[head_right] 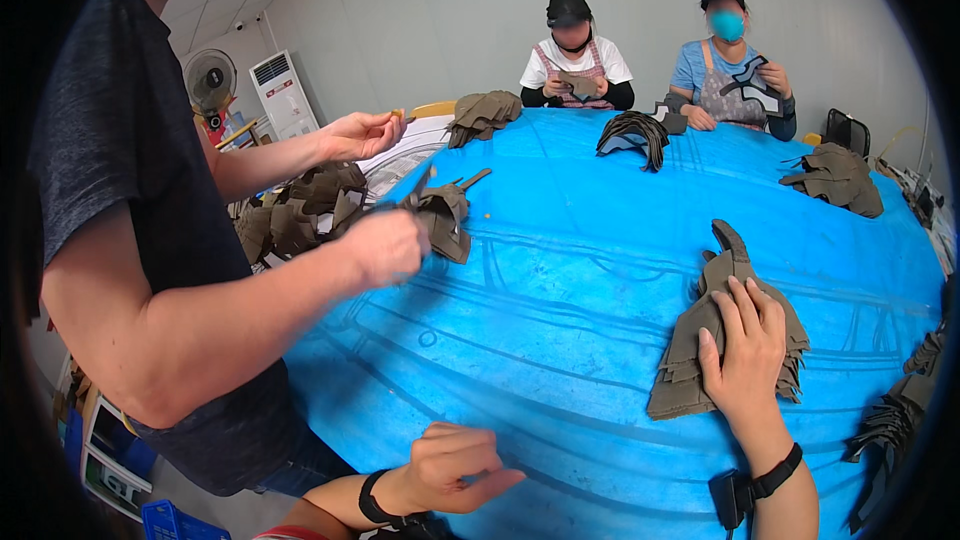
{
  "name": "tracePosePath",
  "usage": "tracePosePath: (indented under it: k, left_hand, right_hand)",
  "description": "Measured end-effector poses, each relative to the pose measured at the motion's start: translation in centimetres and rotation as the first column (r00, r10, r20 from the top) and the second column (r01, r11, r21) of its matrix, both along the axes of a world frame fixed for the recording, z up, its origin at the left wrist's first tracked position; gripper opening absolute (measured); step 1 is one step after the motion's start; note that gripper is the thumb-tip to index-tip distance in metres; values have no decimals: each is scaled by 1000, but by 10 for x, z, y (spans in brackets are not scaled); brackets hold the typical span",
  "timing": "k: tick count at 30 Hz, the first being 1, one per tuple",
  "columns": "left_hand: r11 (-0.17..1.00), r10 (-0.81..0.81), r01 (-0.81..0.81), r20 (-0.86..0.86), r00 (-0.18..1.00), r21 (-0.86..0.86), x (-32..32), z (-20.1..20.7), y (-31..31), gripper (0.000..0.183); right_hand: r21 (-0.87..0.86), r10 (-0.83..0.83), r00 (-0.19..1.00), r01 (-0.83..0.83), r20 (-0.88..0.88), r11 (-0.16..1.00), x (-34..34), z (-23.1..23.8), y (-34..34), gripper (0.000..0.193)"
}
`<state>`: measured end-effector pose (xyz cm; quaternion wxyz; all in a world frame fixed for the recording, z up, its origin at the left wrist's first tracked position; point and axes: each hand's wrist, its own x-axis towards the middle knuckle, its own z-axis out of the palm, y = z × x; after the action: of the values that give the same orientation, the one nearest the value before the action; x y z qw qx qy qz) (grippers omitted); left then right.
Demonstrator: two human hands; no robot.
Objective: The recorder is inspecting and manipulating cut brown fabric pieces at a large table in a shoe factory, while other workers perform similar tasks around the table.
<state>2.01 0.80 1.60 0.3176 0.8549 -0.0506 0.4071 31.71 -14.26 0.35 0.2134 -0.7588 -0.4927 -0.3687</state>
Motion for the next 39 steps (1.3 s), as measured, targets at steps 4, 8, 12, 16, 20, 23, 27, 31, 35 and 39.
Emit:
tracePosePath:
  k: [4,8,12,16,20,23,27,31,35,39]
  left_hand:
    - [999,-32,32,-2,999,-28,-1,-1,-1,28]
    - [997,-78,78,-34,996,-17,-1,4,-1,26]
    - [998,-56,56,-44,997,10,0,-3,0,26]
    - [999,-36,37,-44,998,23,1,-3,0,28]
    - [998,-14,21,-114,993,54,-4,-4,1,26]
    - [999,39,-34,-136,990,39,-3,-2,-4,24]
    - [998,55,-52,-110,992,31,0,7,-11,30]
    - [998,61,-58,-106,993,30,0,5,-12,29]
    - [997,77,-74,-112,991,27,-1,5,-13,29]
    - [996,82,-79,-118,990,30,-1,6,-13,29]
  right_hand:
    - [-4,2,1000,-2,7,1000,0,0,-1,41]
    - [-3,-1,1000,1,10,1000,0,1,-3,40]
    - [12,14,1000,-14,14,1000,0,1,-2,40]
    - [48,52,998,-54,31,997,2,3,0,41]
    - [63,71,997,-73,32,995,5,0,2,41]
    - [68,68,998,-69,15,995,5,-1,-1,41]
    - [80,54,998,-55,21,995,6,-2,-2,41]
    - [78,61,998,-63,22,995,6,-3,-4,41]
    - [73,63,998,-65,28,995,6,-3,-4,41]
    - [75,59,998,-62,32,995,7,-3,-4,41]
